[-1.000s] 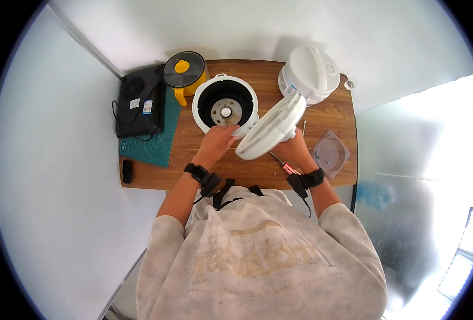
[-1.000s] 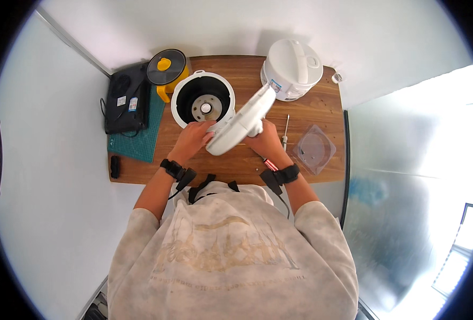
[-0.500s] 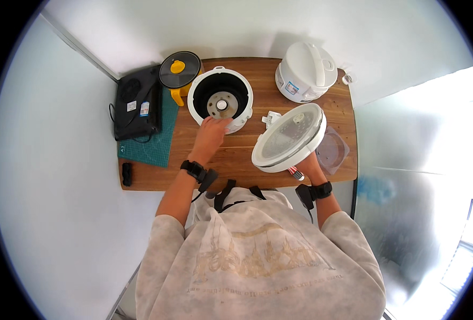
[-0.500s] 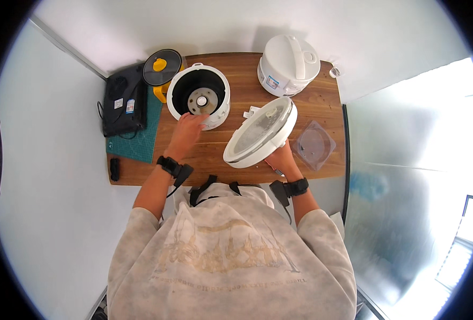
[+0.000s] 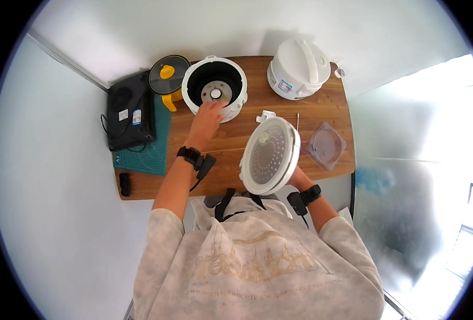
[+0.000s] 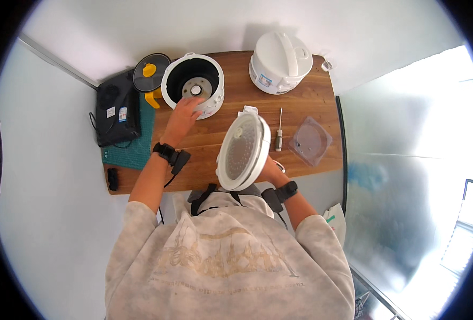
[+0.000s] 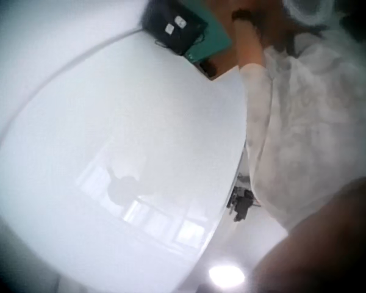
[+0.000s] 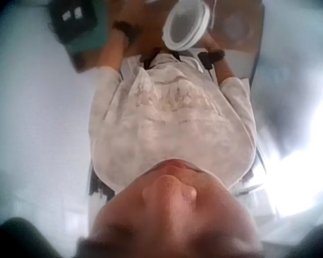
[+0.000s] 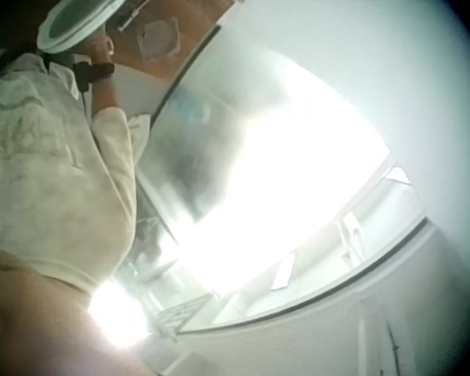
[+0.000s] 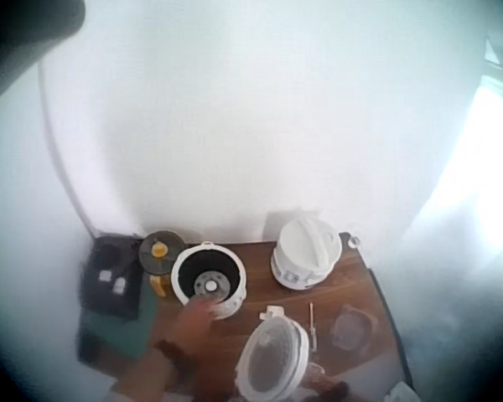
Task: The person uses a screwdriver to remove screws from a white rice cooker lid, then separates the lid into its component parts. They continue to remove screws from the inner lid piece and place the small parts on the table.
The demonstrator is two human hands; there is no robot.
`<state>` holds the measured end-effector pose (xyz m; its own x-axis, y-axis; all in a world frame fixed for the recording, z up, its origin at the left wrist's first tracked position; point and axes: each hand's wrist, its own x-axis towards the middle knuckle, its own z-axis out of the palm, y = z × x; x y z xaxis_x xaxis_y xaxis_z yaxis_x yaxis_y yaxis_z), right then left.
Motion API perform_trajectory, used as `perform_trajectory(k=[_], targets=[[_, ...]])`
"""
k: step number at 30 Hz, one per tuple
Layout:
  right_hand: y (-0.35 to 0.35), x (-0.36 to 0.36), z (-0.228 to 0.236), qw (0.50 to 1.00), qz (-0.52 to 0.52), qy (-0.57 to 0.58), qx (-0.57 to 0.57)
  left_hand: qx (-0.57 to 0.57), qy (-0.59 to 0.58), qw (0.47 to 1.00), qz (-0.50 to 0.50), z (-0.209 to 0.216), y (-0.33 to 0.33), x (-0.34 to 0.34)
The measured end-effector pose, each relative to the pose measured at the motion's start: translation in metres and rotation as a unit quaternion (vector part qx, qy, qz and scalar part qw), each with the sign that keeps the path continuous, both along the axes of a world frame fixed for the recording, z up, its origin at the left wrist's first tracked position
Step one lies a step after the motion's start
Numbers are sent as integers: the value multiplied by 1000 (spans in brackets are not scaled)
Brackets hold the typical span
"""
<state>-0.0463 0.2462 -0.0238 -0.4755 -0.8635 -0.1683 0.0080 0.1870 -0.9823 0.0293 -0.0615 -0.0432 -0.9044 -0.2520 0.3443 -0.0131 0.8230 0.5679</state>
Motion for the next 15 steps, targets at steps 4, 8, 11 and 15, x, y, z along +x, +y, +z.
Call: perform_trajectory(k=[4, 8, 11, 15], targets=[[-7, 14, -30, 994, 18, -107, -4, 20, 51, 996, 64, 35, 27, 28], [-21, 27, -67, 970, 27, -241, -7, 318, -152, 928, 119, 6, 32, 86], [-30, 32, -87, 941, 41, -334, -5, 439, -284, 841, 141, -27, 27, 112], [-32, 41, -107, 899, 62, -434, 11, 532, -343, 769, 84, -30, 36, 130]])
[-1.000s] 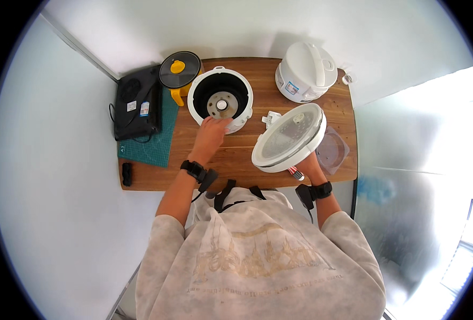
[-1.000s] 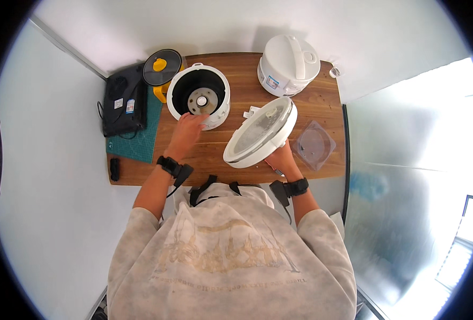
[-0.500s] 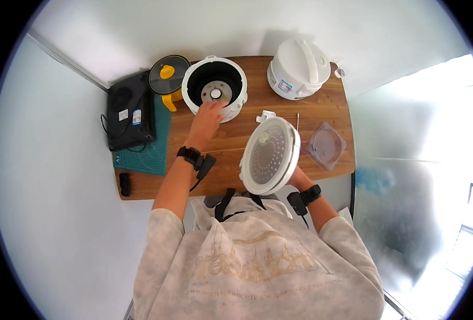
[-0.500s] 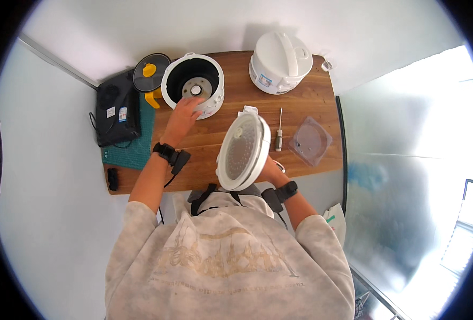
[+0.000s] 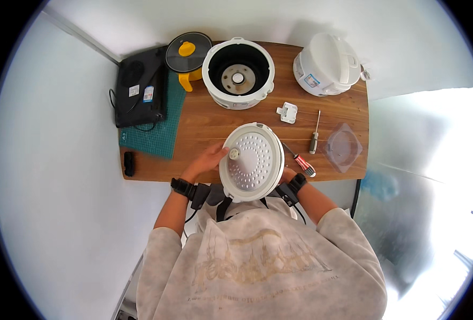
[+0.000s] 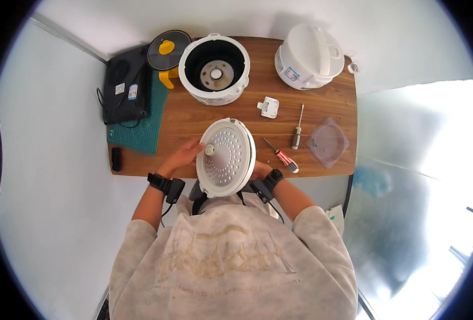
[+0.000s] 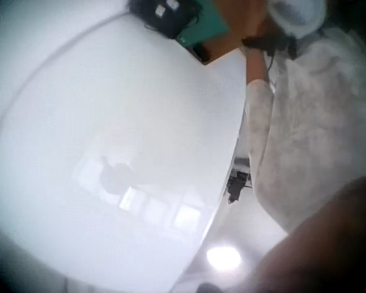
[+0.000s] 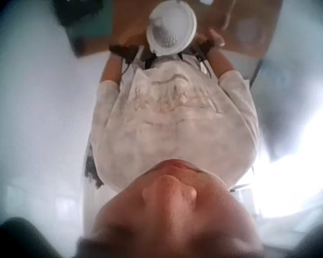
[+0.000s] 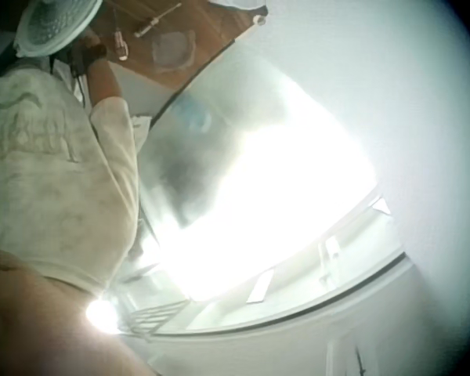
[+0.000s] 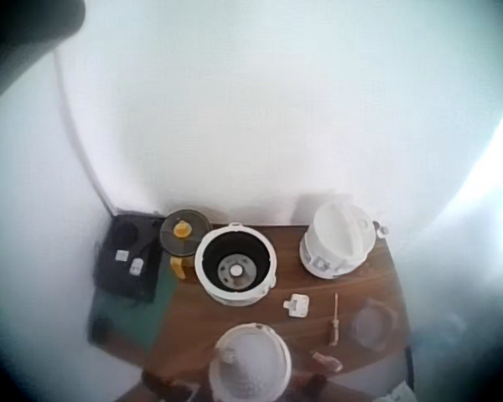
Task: The person uses a screwdriver to remove screws from a white rice cooker lid, then separates the lid into its component parts. They continue to remove screws from the inner lid piece and place the small parts on the table.
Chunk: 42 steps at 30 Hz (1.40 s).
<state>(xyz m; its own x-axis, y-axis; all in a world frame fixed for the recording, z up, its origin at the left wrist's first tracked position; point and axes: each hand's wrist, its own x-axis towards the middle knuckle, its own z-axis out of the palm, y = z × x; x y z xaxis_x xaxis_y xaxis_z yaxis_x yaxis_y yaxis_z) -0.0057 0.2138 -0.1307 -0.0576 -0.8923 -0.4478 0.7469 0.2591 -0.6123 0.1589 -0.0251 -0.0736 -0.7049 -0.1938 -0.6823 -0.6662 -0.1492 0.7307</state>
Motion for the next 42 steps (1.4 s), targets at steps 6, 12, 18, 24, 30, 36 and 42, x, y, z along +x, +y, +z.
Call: perform_trajectory(k=[6, 12, 18, 24, 30, 36, 42], targets=[[-5, 12, -28, 994, 43, -103, 11, 67, 70, 992, 77, -41, 5, 28], [-18, 6, 8, 989, 57, -110, 82, 40, 137, 979, 146, -39, -5, 40], [-27, -8, 38, 978, -86, -111, 154, 29, 80, 988, 126, -22, -15, 33], [-35, -19, 43, 973, -157, -137, 101, 169, 72, 966, 183, 4, -10, 5], [-36, -31, 29, 976, -137, -146, 86, 132, 138, 966, 177, -23, -9, -7], [-31, -33, 25, 977, -145, -125, 93, 89, 139, 971, 173, -23, -5, -14], [-27, -32, 21, 976, -150, -123, 98, 62, 115, 974, 186, -18, 3, -18]])
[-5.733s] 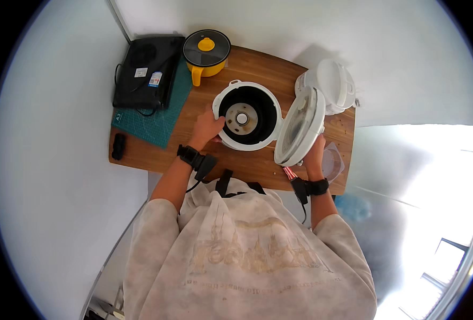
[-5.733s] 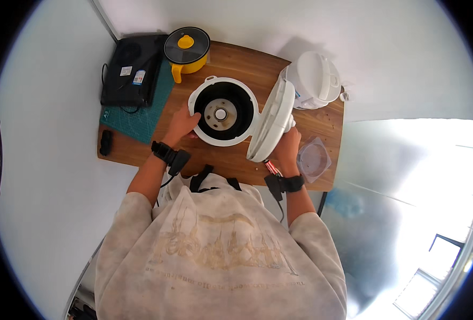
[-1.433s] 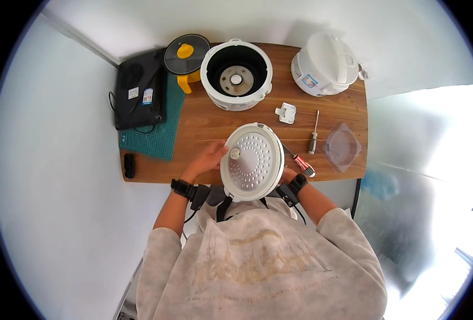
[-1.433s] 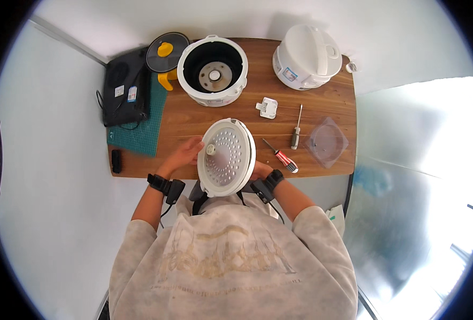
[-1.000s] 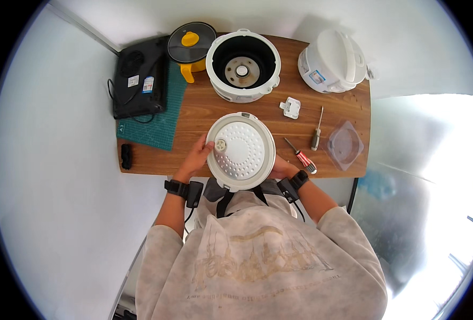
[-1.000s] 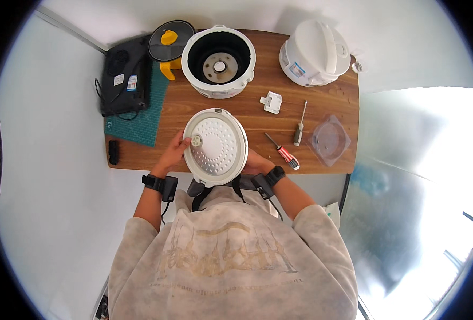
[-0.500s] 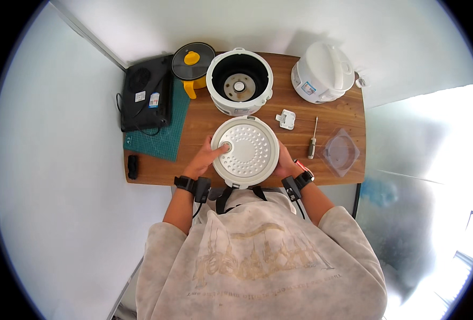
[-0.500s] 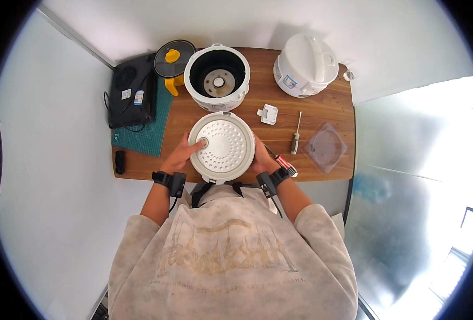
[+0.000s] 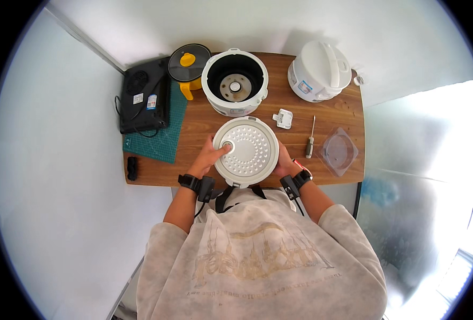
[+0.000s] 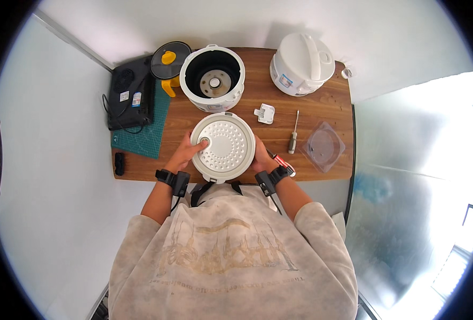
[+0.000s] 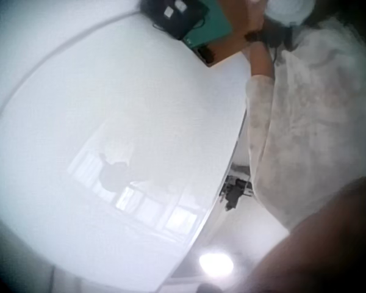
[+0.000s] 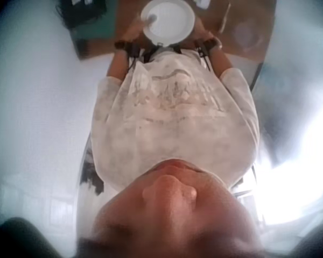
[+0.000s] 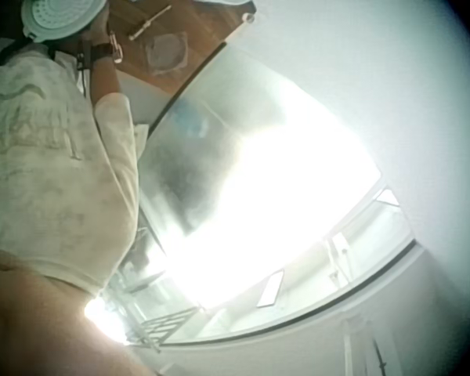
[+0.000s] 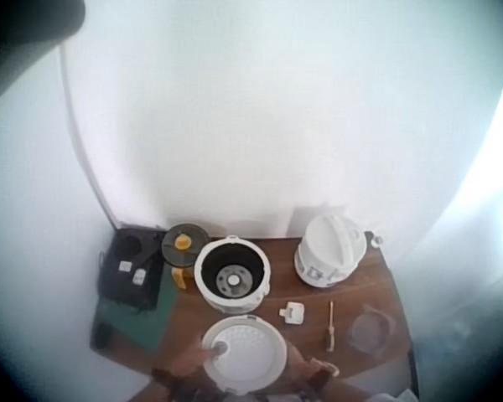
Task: The person uses a screwdriver to remove screws from a white rice cooker lid, then separates the lid into its component parts. They continue to remove screws from the inner lid piece and place the small parts on the table.
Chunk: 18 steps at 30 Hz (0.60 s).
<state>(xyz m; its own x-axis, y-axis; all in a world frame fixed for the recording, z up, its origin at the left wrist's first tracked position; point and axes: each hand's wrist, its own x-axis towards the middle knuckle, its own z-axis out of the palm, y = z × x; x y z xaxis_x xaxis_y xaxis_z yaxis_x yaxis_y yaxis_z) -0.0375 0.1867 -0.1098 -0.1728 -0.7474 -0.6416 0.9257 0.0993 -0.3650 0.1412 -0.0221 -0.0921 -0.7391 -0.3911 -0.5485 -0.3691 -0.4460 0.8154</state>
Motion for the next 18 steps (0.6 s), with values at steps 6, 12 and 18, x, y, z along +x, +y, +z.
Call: perform_trajectory(k=[6, 12, 18], targets=[[-5, 2, 6, 999, 20, 47, 15, -56, -52, 996, 40, -13, 4, -5], [-15, 4, 27, 996, 39, 75, 36, -76, -57, 993, 75, -18, 4, -4], [-6, 10, -13, 992, -6, 99, 75, -114, -69, 988, 82, -49, 9, -1]])
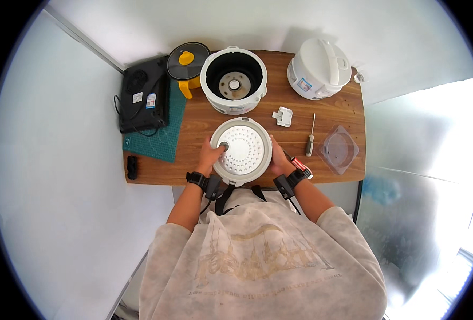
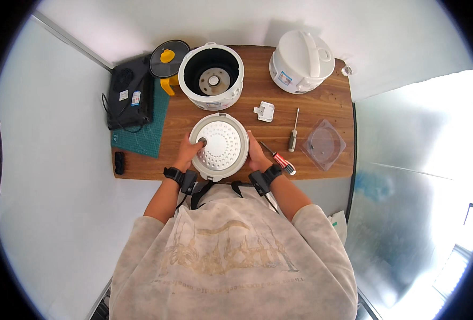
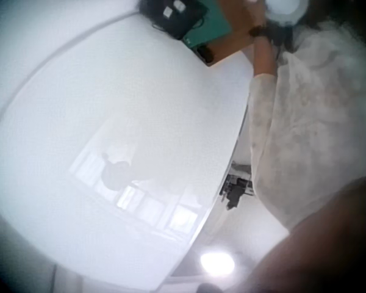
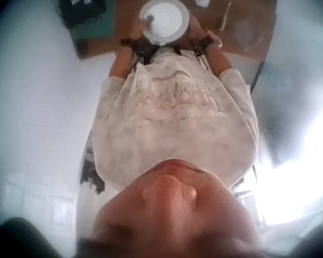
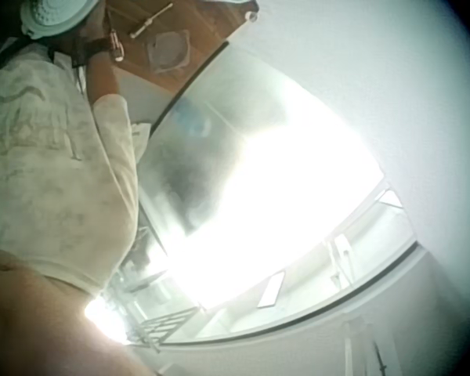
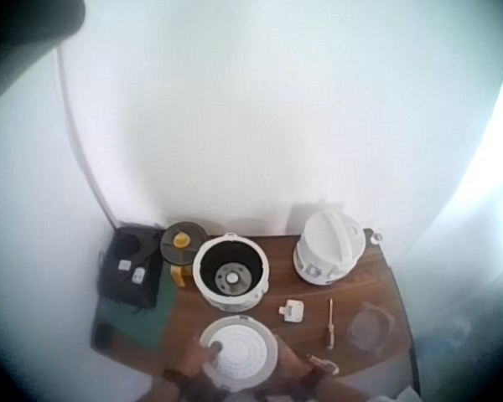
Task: The person uses a screwdriver to remove screws from a white rice cooker lid, then separates the lid into its component parts. They continue to remove screws from the inner lid piece and place the small parts on the table.
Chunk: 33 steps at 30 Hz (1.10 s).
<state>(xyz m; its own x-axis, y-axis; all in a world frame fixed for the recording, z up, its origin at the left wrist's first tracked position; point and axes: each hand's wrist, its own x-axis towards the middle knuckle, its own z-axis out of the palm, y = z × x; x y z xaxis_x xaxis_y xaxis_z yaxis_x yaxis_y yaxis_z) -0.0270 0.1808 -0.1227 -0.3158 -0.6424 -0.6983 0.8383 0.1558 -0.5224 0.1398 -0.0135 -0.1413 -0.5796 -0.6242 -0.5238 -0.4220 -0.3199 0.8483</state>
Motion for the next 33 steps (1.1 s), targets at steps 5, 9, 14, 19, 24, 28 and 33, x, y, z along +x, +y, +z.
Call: perform_trajectory(k=[5, 9, 14, 19, 24, 28, 33], targets=[[4, 3, -32, 999, -9, -4, 51, -70, -63, 995, 10, -10, 1, -3], [-19, 18, -21, 999, 24, -37, 9, -236, -116, 965, 20, -66, -17, 16], [-23, 22, -40, 992, 120, 40, -14, -271, -171, 947, 6, -65, -34, 23], [-30, 20, -32, 972, 218, 80, 43, -305, -219, 926, -33, -52, -41, 32], [-35, 16, -46, 970, 230, 78, 12, -289, -160, 944, -13, -27, -43, 28], [-39, 22, -56, 971, 230, 57, 7, -355, -162, 921, -14, -37, -51, 40], [-37, 26, -60, 982, 184, 30, 13, -372, -90, 922, 55, -46, -80, 80]])
